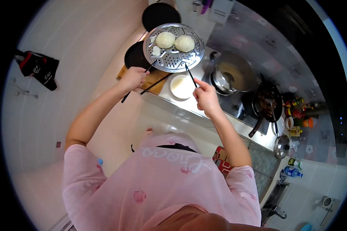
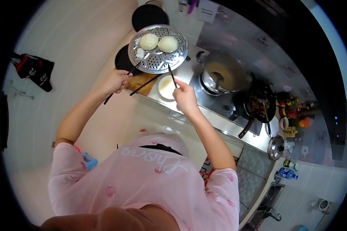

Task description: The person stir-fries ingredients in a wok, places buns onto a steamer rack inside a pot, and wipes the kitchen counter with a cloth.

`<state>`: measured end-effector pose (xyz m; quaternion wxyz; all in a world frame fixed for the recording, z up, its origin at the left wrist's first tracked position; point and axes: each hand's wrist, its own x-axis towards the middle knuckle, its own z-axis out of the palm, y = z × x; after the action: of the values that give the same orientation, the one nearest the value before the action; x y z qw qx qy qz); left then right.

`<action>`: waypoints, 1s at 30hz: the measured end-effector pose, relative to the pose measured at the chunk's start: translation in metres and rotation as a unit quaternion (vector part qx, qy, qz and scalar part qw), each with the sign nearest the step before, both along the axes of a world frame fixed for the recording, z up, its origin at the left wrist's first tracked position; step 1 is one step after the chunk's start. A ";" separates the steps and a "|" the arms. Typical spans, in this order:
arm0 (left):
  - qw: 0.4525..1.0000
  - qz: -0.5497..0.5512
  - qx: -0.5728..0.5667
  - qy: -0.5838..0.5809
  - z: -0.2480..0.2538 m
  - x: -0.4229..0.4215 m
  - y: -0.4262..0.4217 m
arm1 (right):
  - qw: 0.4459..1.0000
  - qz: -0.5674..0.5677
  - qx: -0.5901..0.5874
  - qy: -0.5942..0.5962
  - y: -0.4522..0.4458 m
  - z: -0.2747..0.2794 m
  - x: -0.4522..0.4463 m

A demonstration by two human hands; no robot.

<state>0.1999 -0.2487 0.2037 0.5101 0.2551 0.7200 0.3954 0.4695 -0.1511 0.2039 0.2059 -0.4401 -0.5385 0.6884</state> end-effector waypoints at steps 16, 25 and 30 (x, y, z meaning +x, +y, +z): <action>0.997 -0.050 -0.025 0.051 -0.133 -0.083 -0.069 | 0.994 -0.087 -0.030 -0.066 -0.110 -0.128 -0.089; 0.971 -0.119 0.098 0.180 -0.224 -0.039 0.072 | 0.975 -0.159 0.055 -0.145 -0.014 -0.139 -0.067; 0.979 -0.133 0.014 0.154 -0.202 -0.009 0.125 | 0.975 -0.174 -0.004 -0.138 0.047 -0.155 -0.045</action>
<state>0.1912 -0.1234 0.0018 0.4377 0.4131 0.7441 0.2900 0.4246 -0.1037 0.0489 0.2448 -0.6187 -0.4743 0.5764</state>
